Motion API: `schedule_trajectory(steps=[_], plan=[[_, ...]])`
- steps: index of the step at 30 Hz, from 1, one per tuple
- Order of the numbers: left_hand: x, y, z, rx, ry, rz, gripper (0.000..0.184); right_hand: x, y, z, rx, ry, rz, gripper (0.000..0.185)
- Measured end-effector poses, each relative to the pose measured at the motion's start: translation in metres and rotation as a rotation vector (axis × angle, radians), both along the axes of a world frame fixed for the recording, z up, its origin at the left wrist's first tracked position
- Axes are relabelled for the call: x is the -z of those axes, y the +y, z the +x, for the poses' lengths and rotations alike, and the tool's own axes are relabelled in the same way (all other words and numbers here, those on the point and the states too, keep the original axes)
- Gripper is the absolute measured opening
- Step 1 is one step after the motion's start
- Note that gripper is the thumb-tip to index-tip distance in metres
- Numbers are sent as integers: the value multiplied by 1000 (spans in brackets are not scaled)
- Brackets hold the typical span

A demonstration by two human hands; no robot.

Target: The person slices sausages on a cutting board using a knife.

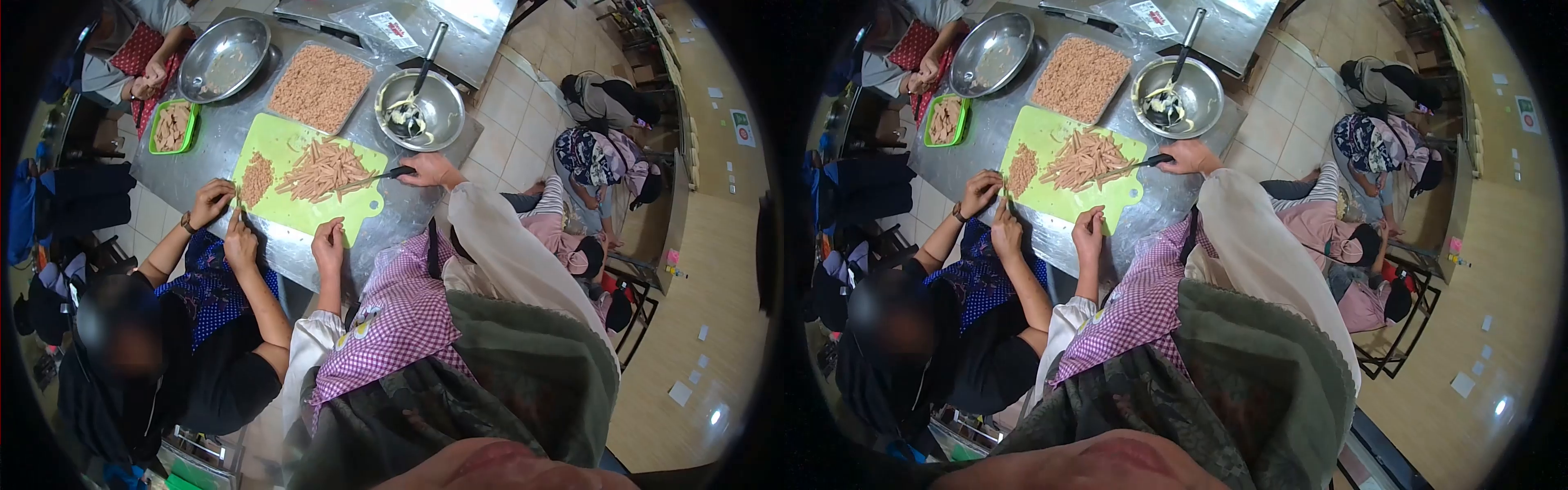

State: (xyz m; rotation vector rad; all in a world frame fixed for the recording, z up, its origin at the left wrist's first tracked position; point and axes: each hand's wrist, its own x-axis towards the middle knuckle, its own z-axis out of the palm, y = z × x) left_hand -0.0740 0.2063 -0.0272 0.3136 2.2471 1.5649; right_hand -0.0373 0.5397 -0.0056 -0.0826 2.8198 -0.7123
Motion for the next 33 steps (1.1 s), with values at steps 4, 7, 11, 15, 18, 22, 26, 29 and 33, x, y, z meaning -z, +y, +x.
schedule_trajectory(steps=[4, 7, 11, 15, 18, 22, 26, 29, 33], plan=[[4, -10, -6, -24, 147, -33, 17, 1, -12, -6, -5, -2, -64, 35], [-4, -25, -14, -17, 94, -112, 15, -6, -32, -16, 18, -41, 4, 40], [-9, -51, -34, -39, -25, -80, 16, 2, -63, -28, 50, -37, 28, 35], [-60, -41, -46, -230, 110, 83, 16, -4, -57, -26, 53, -116, 40, 33], [-77, -29, -107, -482, 287, 60, 16, 4, -45, -26, 6, -100, 34, 43], [-93, -19, -265, -721, 569, -26, 21, 19, -22, -21, -58, -2, -35, 45], [-49, -66, -403, -740, 871, -438, 39, 26, -28, -21, -43, -29, -126, 42], [-25, -90, -455, -687, 757, -743, 39, 45, -14, -14, -100, 129, -95, 43], [-21, -112, -488, -496, 697, -1004, 43, 49, -20, -5, -49, 41, -80, 46]])
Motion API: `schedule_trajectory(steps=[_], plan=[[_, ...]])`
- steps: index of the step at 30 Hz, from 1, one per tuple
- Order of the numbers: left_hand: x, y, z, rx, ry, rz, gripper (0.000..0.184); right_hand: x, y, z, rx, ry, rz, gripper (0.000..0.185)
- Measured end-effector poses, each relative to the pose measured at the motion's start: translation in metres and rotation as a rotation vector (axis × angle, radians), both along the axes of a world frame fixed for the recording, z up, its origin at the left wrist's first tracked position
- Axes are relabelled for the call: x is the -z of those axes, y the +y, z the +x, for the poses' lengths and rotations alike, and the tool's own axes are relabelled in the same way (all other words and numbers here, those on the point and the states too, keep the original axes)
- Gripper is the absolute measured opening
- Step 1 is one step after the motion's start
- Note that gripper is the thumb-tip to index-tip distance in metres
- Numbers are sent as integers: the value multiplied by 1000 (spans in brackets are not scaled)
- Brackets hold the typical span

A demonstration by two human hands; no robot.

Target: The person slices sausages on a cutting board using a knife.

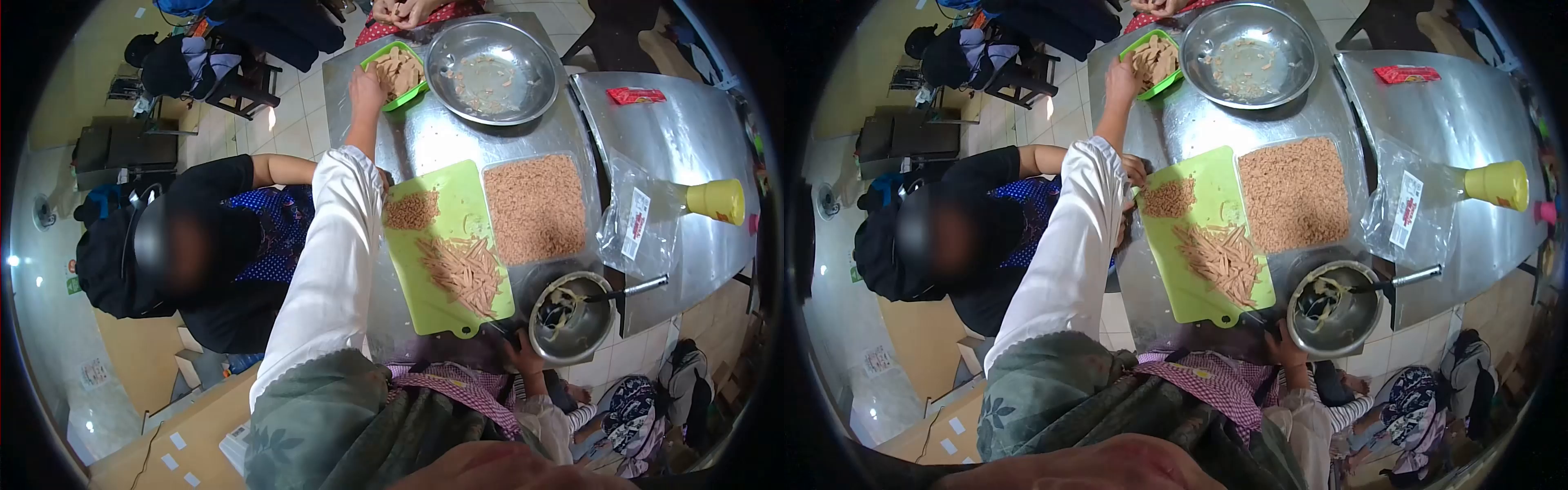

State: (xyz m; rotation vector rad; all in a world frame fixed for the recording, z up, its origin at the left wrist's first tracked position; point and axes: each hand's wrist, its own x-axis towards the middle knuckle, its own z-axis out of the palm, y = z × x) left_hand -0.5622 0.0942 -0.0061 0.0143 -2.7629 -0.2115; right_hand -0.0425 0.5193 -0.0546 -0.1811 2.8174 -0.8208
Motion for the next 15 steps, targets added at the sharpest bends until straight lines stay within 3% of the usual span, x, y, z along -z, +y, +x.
schedule_trajectory(steps=[3, 7, 15], plan=[[7, 2, -21, -20, -240, -29, 45, 7, 12, 7, -24, -74, -75, 49], [34, 1, -36, 48, -158, -157, 41, 3, 10, 10, -56, -131, -46, 53], [48, 1, -39, 43, 23, -111, 27, 1, 12, 9, -73, -177, -40, 52]])
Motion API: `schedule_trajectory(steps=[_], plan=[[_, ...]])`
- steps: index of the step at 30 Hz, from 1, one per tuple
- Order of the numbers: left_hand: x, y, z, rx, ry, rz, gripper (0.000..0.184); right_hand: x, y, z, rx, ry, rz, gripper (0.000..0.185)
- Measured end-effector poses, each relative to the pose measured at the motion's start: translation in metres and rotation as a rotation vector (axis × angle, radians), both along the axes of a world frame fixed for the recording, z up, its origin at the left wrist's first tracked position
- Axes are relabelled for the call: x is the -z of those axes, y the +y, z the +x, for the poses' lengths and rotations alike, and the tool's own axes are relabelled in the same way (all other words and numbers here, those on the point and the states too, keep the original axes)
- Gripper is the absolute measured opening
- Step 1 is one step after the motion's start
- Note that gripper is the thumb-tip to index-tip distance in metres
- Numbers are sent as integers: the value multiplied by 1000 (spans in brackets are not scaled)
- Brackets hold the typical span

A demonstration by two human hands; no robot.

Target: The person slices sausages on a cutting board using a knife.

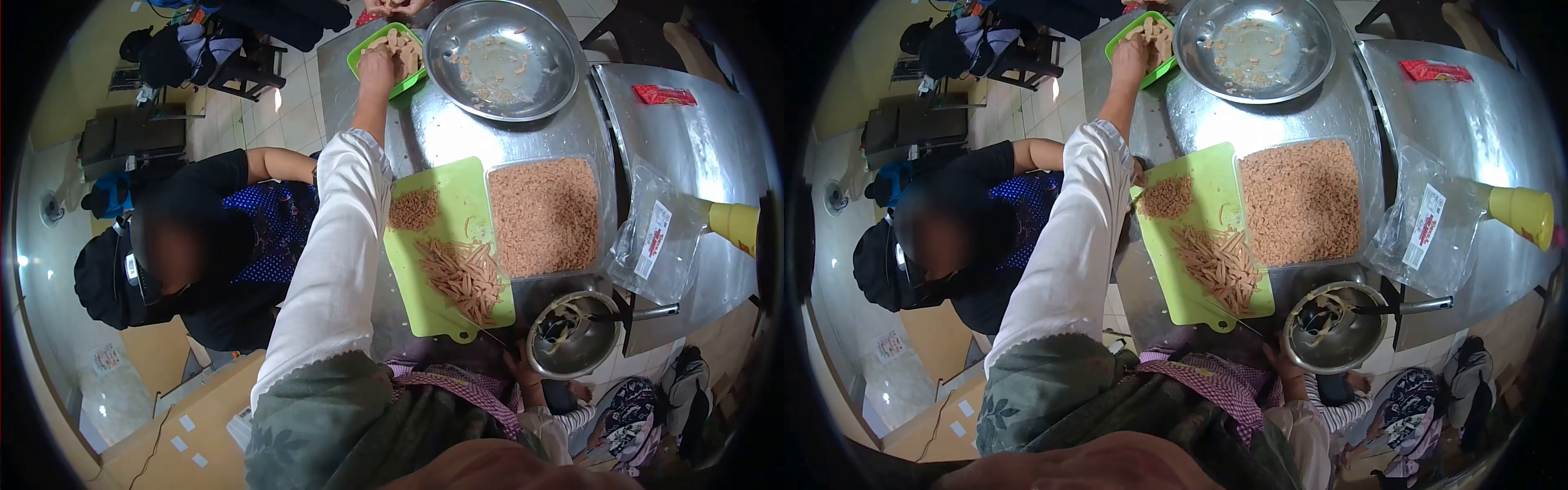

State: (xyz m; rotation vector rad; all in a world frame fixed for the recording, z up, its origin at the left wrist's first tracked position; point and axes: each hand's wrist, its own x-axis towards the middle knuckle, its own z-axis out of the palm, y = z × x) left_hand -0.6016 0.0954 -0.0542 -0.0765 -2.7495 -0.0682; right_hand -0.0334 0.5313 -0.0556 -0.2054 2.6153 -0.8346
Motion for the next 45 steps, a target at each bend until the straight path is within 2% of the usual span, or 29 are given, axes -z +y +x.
schedule_trajectory(steps=[7, 10, 13, 16, 19, 22, 23, 24, 25, 26, 28, 30, 34, 37, 39, 45], plan=[[-36, 6, 28, -129, 49, 374, 24, 11, -6, 3, 27, -20, -21, 46], [-49, 4, 32, -162, 70, 602, 29, 11, -8, 0, 53, -64, -70, 43], [-60, 3, 34, -145, 163, 650, 27, 5, -9, -6, 60, 2, -89, 40], [-63, 0, 37, -100, 219, 877, 26, 0, -12, -10, 83, -15, -114, 38], [-71, 7, 60, 3, 288, 1205, 20, 4, -14, -13, 75, 202, -139, 34], [-93, 27, 119, 74, 195, 1423, 21, 2, -13, -11, 80, 137, -45, 39], [-115, 43, 150, 1, 181, 1338, 23, -16, -16, -23, 48, 185, -31, 38], [-124, 50, 178, 3, 112, 1370, 23, -12, -17, -23, 44, 269, -46, 37], [-130, 54, 208, -6, 39, 1402, 24, 1, -17, -18, 123, 100, -130, 35], [-136, 57, 235, -7, -29, 1436, 25, -13, -19, -23, 83, 264, -64, 33], [-119, 65, 313, -24, 36, 1211, 26, -15, -21, -22, 123, 187, -54, 34], [-110, 64, 366, 3, -86, 1280, 27, -47, -33, -27, 197, 70, -87, 34], [-85, 60, 449, -93, -309, 1409, 25, -80, -71, -14, 207, 13, -45, 32], [-77, 58, 489, -121, -406, 1471, 23, -77, -120, 4, 221, 47, -79, 31], [-64, 55, 504, -73, -428, 1475, 26, -70, -145, 7, 179, 42, 21, 31], [-57, 61, 511, -2, -466, 1182, 27, -56, -160, -22, 185, 81, 233, 32]])
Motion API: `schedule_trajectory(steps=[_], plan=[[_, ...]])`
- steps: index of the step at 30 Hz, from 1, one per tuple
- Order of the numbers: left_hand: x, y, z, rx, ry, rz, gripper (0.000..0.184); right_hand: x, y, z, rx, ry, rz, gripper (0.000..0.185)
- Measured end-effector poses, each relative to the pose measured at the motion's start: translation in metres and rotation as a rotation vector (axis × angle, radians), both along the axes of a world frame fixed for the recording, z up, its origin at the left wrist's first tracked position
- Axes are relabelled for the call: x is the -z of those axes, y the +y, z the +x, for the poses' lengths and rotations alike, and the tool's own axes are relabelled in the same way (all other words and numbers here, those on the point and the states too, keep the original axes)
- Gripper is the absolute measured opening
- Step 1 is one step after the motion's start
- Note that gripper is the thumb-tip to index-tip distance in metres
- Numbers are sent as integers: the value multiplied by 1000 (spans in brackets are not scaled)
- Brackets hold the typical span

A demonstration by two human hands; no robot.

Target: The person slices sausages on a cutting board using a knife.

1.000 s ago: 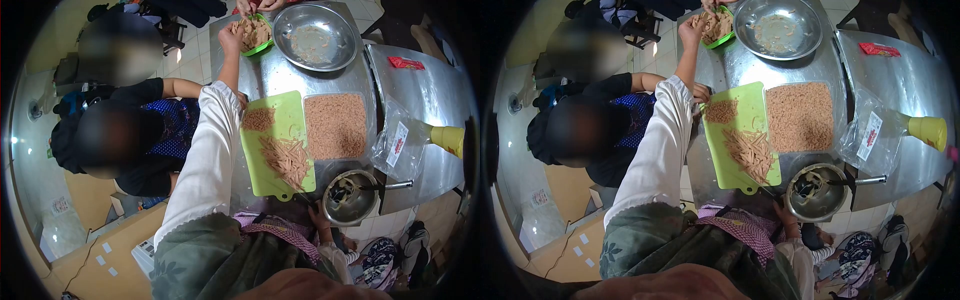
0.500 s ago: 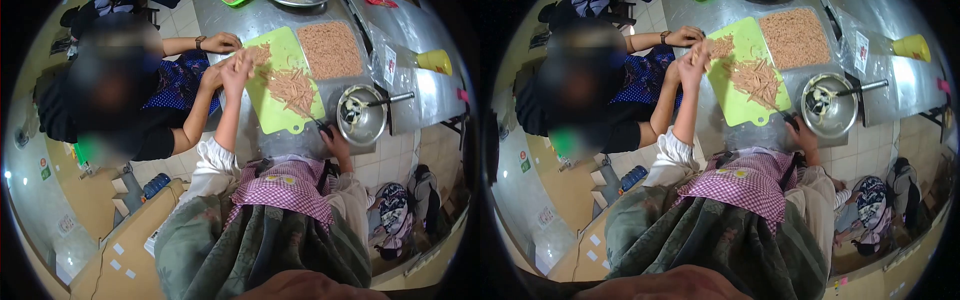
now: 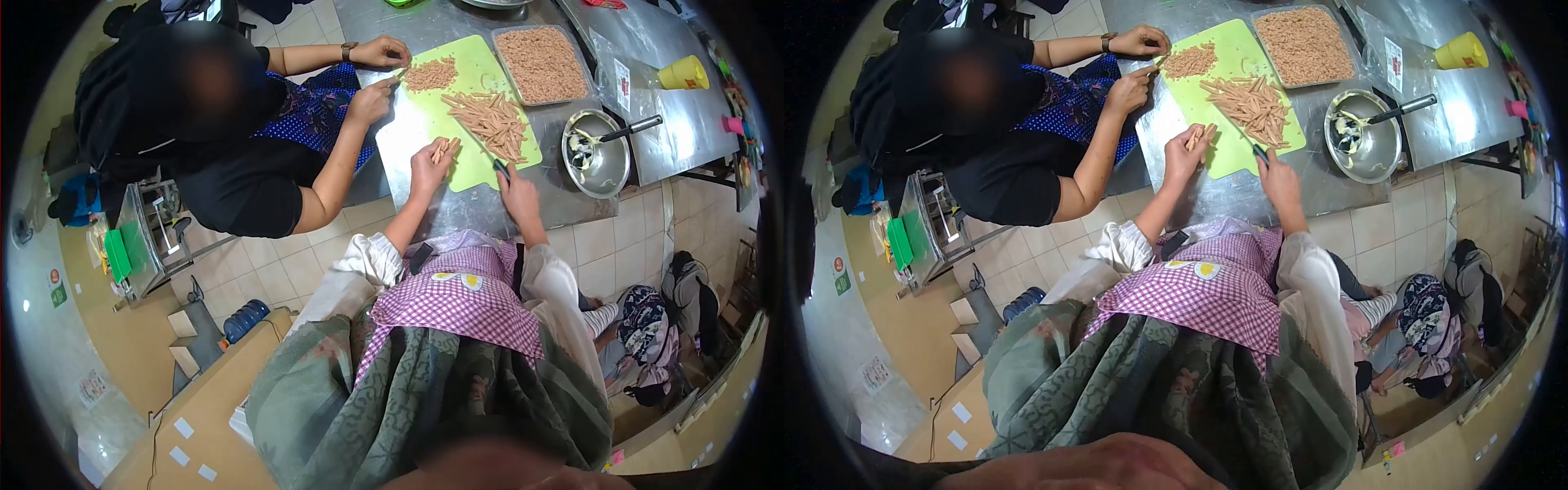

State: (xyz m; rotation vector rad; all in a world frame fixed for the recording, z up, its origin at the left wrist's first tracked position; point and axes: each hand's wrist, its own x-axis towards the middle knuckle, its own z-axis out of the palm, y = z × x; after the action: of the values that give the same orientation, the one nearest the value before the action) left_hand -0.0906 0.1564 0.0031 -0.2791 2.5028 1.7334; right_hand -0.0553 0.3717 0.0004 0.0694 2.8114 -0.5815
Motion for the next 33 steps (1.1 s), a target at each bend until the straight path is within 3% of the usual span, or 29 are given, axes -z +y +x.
schedule_trajectory(steps=[5, 11, 17, 23, 33], plan=[[6, 8, -18, 185, 230, -431, 35, -2, 6, -21, 34, 26, 12, 38], [22, 12, -16, 332, 358, -483, 54, 2, 0, -4, 124, 26, -121, 41], [17, 11, 0, 309, 296, -328, 77, 3, -6, 15, 220, -29, -191, 40], [4, -3, 8, 262, 302, -389, 78, -9, -6, 29, 226, -20, -307, 36], [19, 0, 4, 244, 322, -446, 62, -12, -19, 47, 218, -21, -354, 39]])
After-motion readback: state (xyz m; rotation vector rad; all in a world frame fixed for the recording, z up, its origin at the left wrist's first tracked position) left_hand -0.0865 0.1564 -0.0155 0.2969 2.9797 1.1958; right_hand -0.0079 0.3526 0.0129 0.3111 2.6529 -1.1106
